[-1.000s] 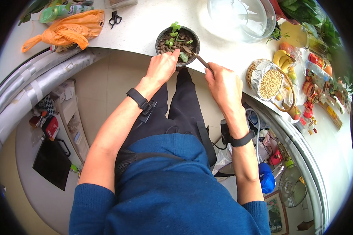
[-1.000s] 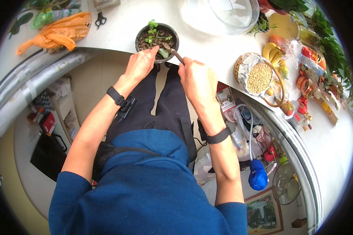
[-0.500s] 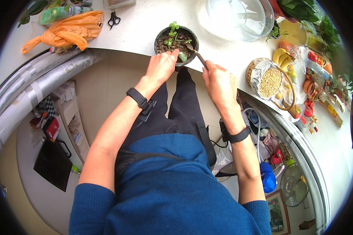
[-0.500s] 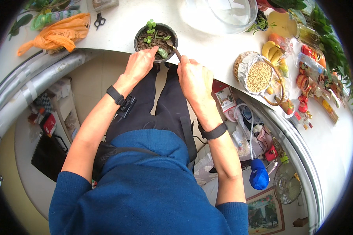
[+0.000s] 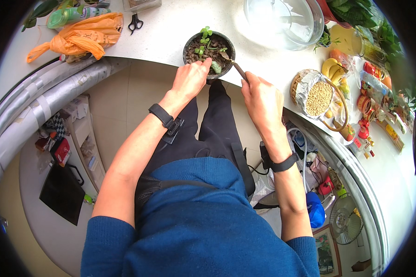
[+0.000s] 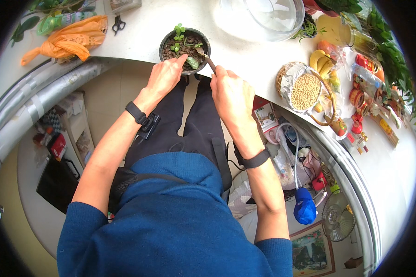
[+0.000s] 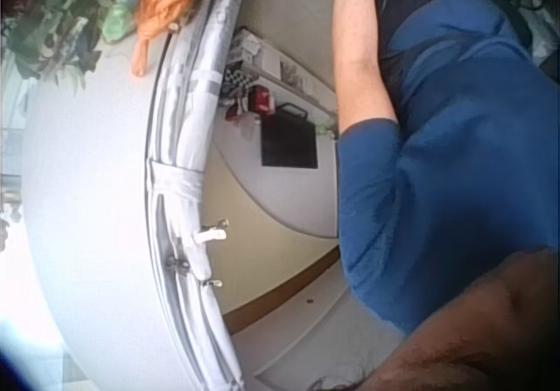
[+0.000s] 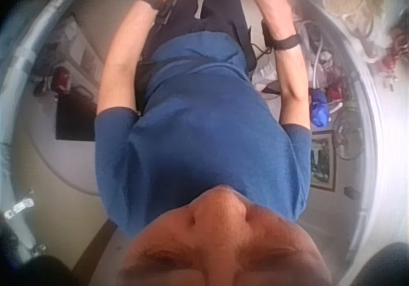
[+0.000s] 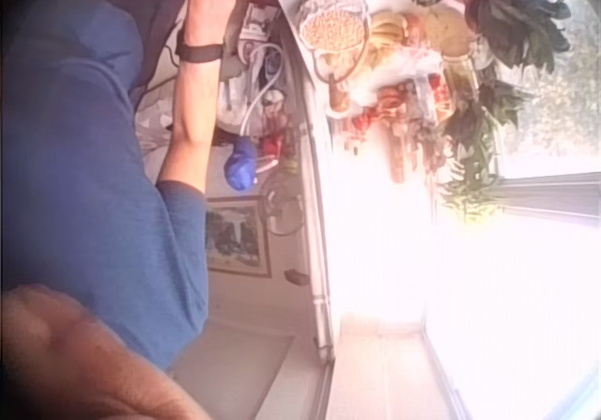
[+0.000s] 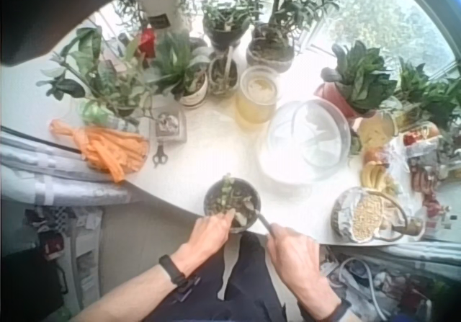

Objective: The person moves several potted plants on a table, then uses a small metal spoon to loosen soil and remove debris from one pot. The person handles the plants and soil directly, occasionally adjusting the pot's position.

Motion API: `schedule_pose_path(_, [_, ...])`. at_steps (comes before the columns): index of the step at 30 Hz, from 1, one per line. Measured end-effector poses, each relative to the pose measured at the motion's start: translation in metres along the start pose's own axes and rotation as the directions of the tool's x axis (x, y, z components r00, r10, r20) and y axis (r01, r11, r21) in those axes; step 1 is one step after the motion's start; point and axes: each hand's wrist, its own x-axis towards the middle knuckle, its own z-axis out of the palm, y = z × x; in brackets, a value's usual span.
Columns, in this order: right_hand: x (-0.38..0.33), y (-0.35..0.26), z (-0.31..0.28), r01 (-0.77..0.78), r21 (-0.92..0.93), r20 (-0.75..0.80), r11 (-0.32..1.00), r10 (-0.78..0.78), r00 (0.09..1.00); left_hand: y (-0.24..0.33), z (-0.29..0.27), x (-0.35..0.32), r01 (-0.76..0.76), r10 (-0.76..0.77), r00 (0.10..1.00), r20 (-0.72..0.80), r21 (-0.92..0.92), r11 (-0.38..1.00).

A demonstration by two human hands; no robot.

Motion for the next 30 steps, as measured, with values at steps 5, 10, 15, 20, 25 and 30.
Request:
schedule_pose_path(5, [0.002,-0.001,0.02,0.026,-0.047,0.034,0.999,-0.025,0.999,-0.001,0.001,0.002,-0.007,0.006,1.0,0.013,0.077,0.997])
schedule_pose_path(10, [-0.003,0.004,0.024,0.058,-0.058,0.0,0.997,-0.058,0.998,0.001,0.0,0.005,-0.022,0.021,1.0,0.013,0.079,0.997])
schedule_pose_path(15, [-0.005,0.005,0.017,0.079,-0.044,-0.012,0.996,-0.08,0.997,0.001,-0.005,0.004,0.028,-0.033,0.996,0.078,0.057,0.998])
schedule_pose_path(20, [0.0,-0.005,0.007,0.045,-0.06,0.051,0.997,-0.042,0.998,0.002,-0.014,-0.002,0.008,-0.013,0.995,0.099,0.055,0.998])
schedule_pose_path(25, [-0.004,-0.012,-0.027,0.015,-0.02,0.056,1.0,-0.014,0.998,-0.008,-0.044,-0.019,-0.065,0.068,0.989,0.129,-0.028,0.997])
schedule_pose_path(30, [0.023,-0.022,-0.027,0.117,-0.02,-0.043,0.993,-0.118,0.992,-0.029,-0.076,-0.046,-0.048,0.052,0.991,0.125,-0.039,0.998])
